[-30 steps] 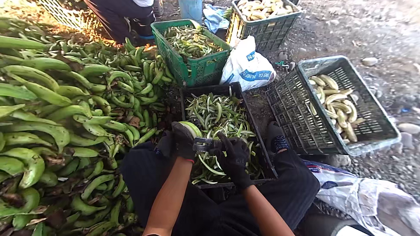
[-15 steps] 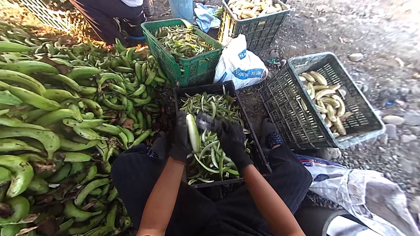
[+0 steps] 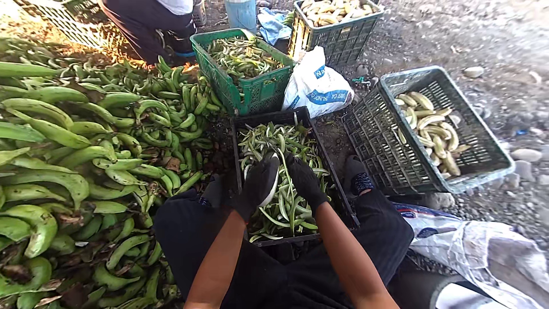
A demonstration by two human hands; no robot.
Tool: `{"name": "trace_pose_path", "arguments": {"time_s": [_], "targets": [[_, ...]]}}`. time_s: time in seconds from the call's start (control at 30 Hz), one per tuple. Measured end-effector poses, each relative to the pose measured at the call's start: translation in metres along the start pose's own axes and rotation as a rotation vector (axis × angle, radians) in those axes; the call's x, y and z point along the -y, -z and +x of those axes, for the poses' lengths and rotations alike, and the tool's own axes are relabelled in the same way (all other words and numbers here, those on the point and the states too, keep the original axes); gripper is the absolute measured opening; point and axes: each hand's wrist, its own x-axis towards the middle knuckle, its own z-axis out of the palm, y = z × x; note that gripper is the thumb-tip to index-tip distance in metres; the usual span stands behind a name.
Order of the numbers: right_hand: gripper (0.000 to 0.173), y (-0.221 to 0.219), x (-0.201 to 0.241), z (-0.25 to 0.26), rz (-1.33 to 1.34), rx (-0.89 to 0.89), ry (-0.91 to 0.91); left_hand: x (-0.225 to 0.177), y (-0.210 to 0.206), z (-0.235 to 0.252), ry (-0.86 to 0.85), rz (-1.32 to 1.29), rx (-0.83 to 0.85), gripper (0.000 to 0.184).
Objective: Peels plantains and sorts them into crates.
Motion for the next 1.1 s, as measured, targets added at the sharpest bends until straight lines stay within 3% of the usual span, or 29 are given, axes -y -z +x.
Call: {"name": "trace_pose_path", "arguments": {"time_s": [0.1,0.17,0.3,0.4,0.53,0.63,0.73,0.83,0.93,1.0,1.1], "targets": [[0.055,-0.001,-0.003,-0.003,0.029,-0.121,0.058,0.010,0.003,0.004,-0.004,-0.492,-0.026,0.048],[0.054,-0.007,-0.015,-0.015,-0.096,-0.199,0.188,0.021,0.013,0.008,-0.039,-0.804,-0.054,0.050],[0.068,-0.019,-0.043,-0.052,-0.296,-0.367,0.535,0.032,0.027,0.004,0.117,-1.006,-0.070,0.046],[0.065,-0.015,-0.036,-0.061,-0.329,-0.326,0.481,0.023,0.022,-0.005,0.163,-0.892,-0.097,0.047],[0.057,-0.014,-0.013,-0.043,-0.299,-0.125,0.172,0.027,0.014,0.000,0.036,-0.622,-0.131,0.050],[0.053,-0.013,0.000,-0.014,-0.195,-0.104,0.062,0.022,0.002,0.004,-0.074,-0.527,-0.112,0.042],[0.066,-0.002,0.001,-0.002,0.022,-0.081,-0.013,0.000,0.002,-0.006,0.003,-0.308,-0.097,0.054],[0.068,0.006,0.000,-0.005,0.059,-0.139,0.125,0.018,0.010,0.007,0.043,-0.478,-0.107,0.057],[0.058,0.012,-0.017,-0.026,-0.232,-0.121,0.350,0.037,0.026,0.003,0.030,-0.544,-0.147,0.060],[0.064,0.012,-0.032,-0.046,-0.354,-0.133,0.475,0.039,0.030,0.000,0.019,-0.585,-0.166,0.056],[0.056,0.006,-0.035,-0.054,-0.413,-0.177,0.419,0.032,0.021,-0.003,0.054,-0.553,-0.135,0.055]]}}
